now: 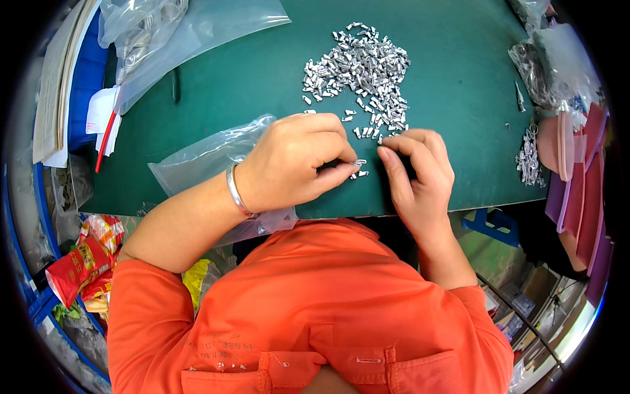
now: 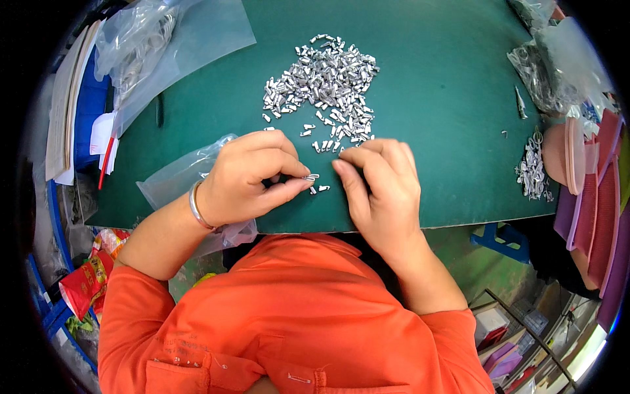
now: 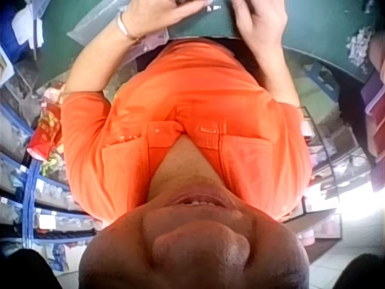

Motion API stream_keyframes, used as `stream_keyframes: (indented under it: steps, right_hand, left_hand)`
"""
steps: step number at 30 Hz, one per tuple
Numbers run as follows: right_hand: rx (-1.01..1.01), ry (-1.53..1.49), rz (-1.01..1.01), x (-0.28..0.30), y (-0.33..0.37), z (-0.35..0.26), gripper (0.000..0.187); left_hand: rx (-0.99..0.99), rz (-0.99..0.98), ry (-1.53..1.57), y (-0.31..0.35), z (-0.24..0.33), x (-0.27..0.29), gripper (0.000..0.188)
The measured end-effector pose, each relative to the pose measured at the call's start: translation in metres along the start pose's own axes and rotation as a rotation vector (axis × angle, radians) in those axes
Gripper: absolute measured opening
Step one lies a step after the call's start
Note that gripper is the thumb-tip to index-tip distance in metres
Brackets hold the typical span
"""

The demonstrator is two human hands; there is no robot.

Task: The person repeatedly picks small silver metal pieces from a pile on a green table and joins them by hand. They occasionally glance at a nearby document and continue assembling the parts one by one.

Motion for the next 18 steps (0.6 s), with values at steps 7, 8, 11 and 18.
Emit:
stream_keyframes:
  steps: [7,8,11,18]
  right_hand:
    - [0.021,0.169,-0.069,-0.005,-0.002,0.002,0.015]
    - [0.029,0.170,-0.075,-0.005,-0.002,0.002,0.015]
    - [0.053,0.142,-0.056,-0.003,0.000,0.000,0.016]
    - [0.128,-0.170,0.028,0.002,0.002,-0.014,0.022]
  left_hand:
    - [0.017,0.006,-0.010,0.000,-0.001,0.000,0.013]
    - [0.014,0.009,-0.009,-0.001,-0.001,0.000,0.013]
    - [0.004,0.015,-0.008,0.000,0.000,0.000,0.014]
    - [-0.021,0.009,-0.016,0.001,0.000,-0.001,0.016]
Point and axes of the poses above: each hand's wrist, its own y-axis away from the middle knuckle, its own x-axis out of the back of the hand, z = x × y, the point moved 7 cm from there along -y, towards the middle knuckle, and after that the axes turned 15 degrees about x, right-handed, at the moved point
